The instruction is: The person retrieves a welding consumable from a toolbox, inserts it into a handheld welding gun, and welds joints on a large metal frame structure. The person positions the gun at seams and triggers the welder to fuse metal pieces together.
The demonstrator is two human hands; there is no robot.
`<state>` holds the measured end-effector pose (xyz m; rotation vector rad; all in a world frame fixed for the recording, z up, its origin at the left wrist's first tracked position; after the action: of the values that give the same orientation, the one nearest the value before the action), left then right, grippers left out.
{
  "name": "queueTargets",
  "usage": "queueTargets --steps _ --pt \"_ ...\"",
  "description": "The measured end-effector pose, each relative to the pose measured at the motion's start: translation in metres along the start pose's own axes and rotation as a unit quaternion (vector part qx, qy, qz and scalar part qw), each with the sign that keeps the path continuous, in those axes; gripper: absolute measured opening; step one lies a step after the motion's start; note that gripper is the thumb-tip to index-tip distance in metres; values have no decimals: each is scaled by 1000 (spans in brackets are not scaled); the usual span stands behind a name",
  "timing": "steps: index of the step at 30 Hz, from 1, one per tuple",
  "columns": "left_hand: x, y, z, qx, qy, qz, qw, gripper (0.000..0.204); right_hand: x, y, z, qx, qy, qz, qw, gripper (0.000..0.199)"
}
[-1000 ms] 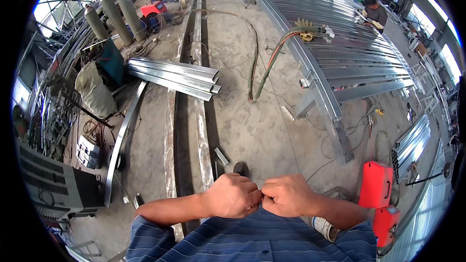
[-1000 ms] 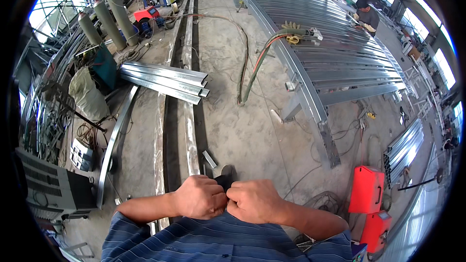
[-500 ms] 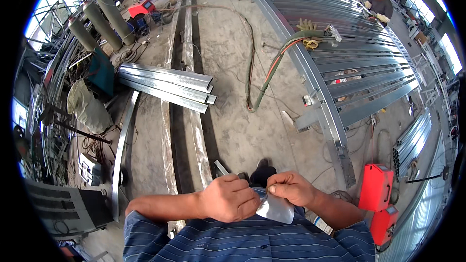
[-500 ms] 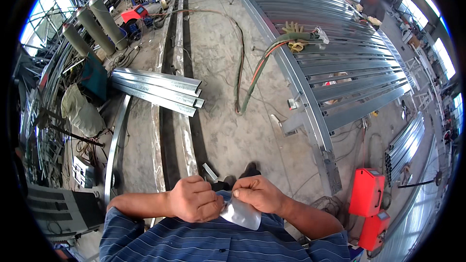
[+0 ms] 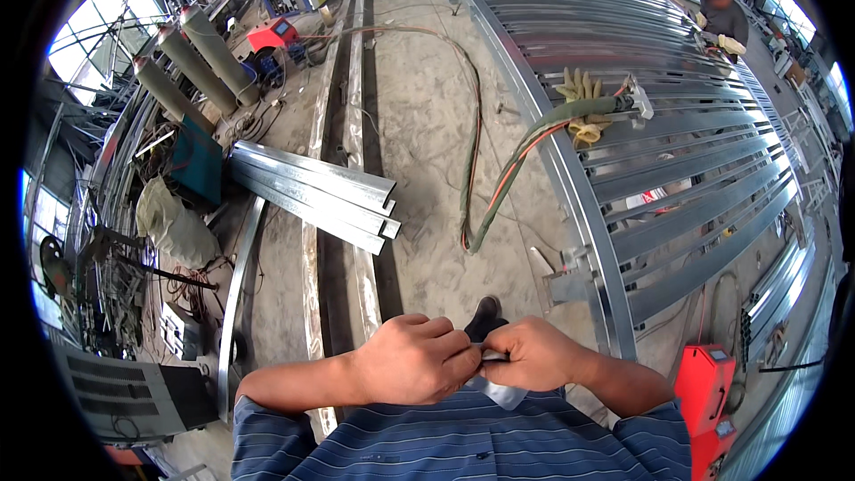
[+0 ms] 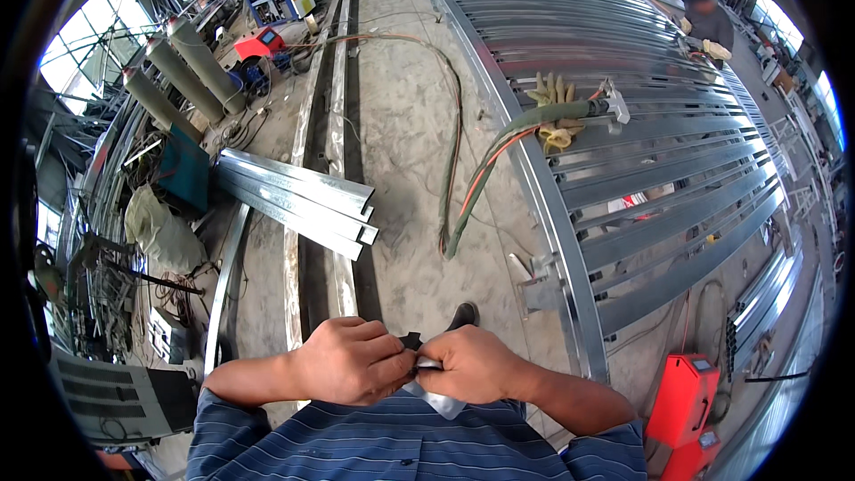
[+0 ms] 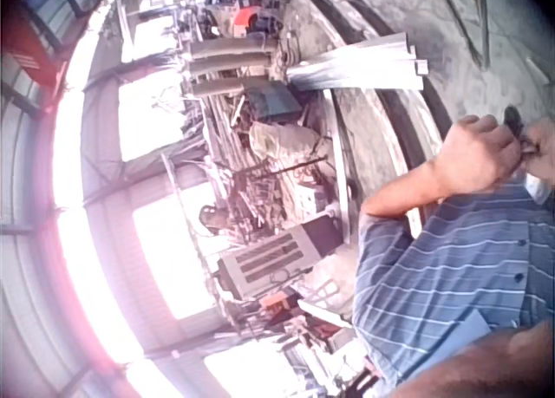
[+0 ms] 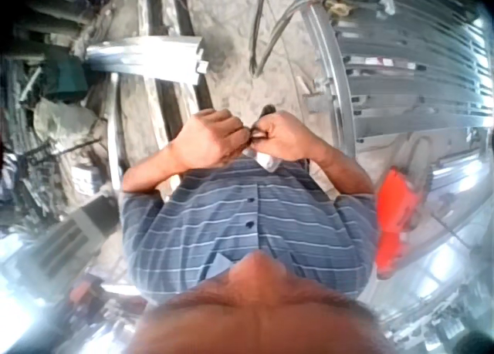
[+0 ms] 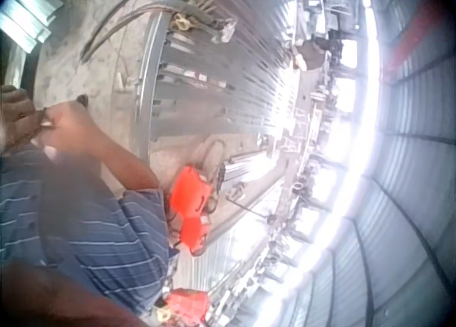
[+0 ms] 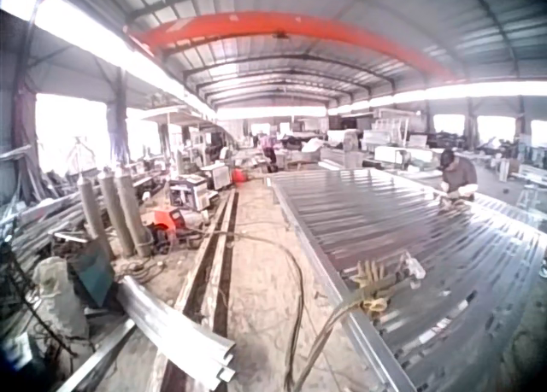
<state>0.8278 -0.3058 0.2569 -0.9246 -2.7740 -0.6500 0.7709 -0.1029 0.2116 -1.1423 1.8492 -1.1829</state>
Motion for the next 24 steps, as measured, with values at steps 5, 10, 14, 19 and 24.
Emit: queueTargets --steps 5,10,14,19,24 --pt "60 -16 3 23 -111 40 993 16 7 3 -50 -75 -34 21 996 27" --pt "102 -24 -6 2 -146 157 977 15 -2 14 -75 53 -29 -6 998 24" --pt "127 -28 -19 -67 -76 210 972 16 -11 8 -92 171 -11 -16 985 20" --pt "130 -34 -23 -130 -31 243 961 15 -17 5 -91 260 3 -27 965 19" --pt "118 -54 -20 -153 -2 259 954 16 -15 6 -84 307 29 -3 951 19"
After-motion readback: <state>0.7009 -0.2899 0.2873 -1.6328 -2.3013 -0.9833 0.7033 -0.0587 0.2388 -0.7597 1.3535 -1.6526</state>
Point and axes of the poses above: each hand's wrist, its own x-axis towards the middle knuckle, its own z-axis out of the palm, y = z × x, the point moved 2 cm from there along x, towards the middle knuckle, and after that the axes turned 12 degrees about -z, right-handed, at the moved point
